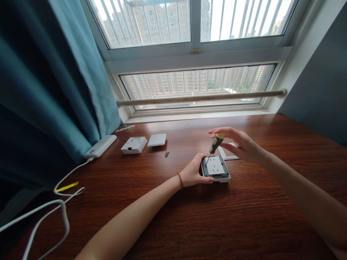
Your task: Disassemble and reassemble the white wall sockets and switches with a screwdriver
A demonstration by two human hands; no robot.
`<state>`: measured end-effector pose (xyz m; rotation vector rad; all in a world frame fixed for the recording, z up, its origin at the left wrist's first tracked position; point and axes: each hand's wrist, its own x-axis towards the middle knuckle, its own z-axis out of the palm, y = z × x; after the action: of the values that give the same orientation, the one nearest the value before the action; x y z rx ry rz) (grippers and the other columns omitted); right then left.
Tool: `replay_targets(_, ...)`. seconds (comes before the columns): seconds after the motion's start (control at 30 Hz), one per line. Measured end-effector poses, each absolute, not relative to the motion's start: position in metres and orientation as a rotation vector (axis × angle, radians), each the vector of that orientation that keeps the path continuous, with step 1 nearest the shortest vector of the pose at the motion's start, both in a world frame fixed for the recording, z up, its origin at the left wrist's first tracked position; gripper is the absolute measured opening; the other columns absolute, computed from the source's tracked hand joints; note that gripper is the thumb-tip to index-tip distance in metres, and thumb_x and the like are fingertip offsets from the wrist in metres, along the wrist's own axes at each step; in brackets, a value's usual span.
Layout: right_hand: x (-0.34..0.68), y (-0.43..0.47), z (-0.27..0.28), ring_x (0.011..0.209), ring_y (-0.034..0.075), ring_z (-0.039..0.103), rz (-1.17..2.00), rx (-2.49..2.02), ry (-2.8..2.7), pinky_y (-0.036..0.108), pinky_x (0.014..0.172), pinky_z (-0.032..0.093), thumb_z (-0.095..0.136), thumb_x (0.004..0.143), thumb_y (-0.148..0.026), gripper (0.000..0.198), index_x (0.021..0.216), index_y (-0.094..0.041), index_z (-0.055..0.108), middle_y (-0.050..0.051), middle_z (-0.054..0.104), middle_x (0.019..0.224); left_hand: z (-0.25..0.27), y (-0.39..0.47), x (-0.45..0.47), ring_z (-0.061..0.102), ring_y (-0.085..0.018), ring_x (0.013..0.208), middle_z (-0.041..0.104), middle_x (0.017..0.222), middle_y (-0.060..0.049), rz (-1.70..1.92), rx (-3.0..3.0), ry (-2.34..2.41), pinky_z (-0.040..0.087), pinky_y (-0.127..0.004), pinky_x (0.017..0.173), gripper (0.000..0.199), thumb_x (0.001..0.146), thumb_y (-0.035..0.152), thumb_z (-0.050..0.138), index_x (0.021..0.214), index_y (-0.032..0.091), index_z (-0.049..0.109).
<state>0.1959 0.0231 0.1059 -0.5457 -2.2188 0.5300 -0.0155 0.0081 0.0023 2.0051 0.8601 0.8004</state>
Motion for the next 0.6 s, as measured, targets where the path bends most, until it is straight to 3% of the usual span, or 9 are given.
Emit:
replay_targets(0.1, 0.190, 0.022, 0.100, 0.109, 0.022, 0.051, 0.372, -0.593, -2.203, 0.039, 0.087, 0.048, 0.058, 0.080, -0.022, 0.041, 0.119, -0.024, 0.045, 0.010, 0.052, 0.122, 0.002, 0.008, -0.016, 0.049, -0.024, 0.102, 0.048, 0.113, -0.009, 0.802, 2.013, 0.878, 0.041, -0.040, 0.089, 0.078, 0.057, 0.038, 0.078, 0.120, 0.017, 0.037)
replay_targets(0.23, 0.183, 0.019, 0.094, 0.087, 0.020, 0.059, 0.231, -0.765, -2.002, 0.035, 0.074, 0.053, 0.068, 0.073, -0.028, 0.031, 0.101, -0.023, 0.056, 0.007, 0.059, 0.102, 0.000, 0.008, -0.016, 0.049, -0.024, 0.100, 0.048, 0.111, -0.008, 0.790, 2.027, 0.887, 0.042, -0.038, 0.088, 0.079, 0.057, 0.040, 0.077, 0.121, 0.018, 0.037)
replay_targets(0.4, 0.179, 0.014, 0.089, 0.088, 0.019, 0.063, 0.484, -0.737, -1.829, 0.037, 0.080, 0.053, 0.071, 0.070, -0.025, 0.049, 0.114, -0.025, 0.048, 0.005, 0.061, 0.107, -0.001, 0.009, -0.017, 0.048, -0.024, 0.100, 0.047, 0.111, -0.009, 0.774, 2.030, 0.919, 0.041, -0.039, 0.088, 0.082, 0.056, 0.043, 0.077, 0.122, 0.017, 0.036)
replay_targets(0.6, 0.184, 0.017, 0.094, 0.095, 0.023, 0.062, 0.467, -0.690, -1.852, 0.041, 0.085, 0.050, 0.071, 0.070, -0.024, 0.035, 0.102, -0.022, 0.058, 0.006, 0.064, 0.100, 0.000, 0.010, -0.017, 0.048, -0.025, 0.104, 0.046, 0.115, -0.010, 0.772, 2.049, 0.890, 0.040, -0.039, 0.092, 0.079, 0.058, 0.042, 0.076, 0.121, 0.017, 0.036)
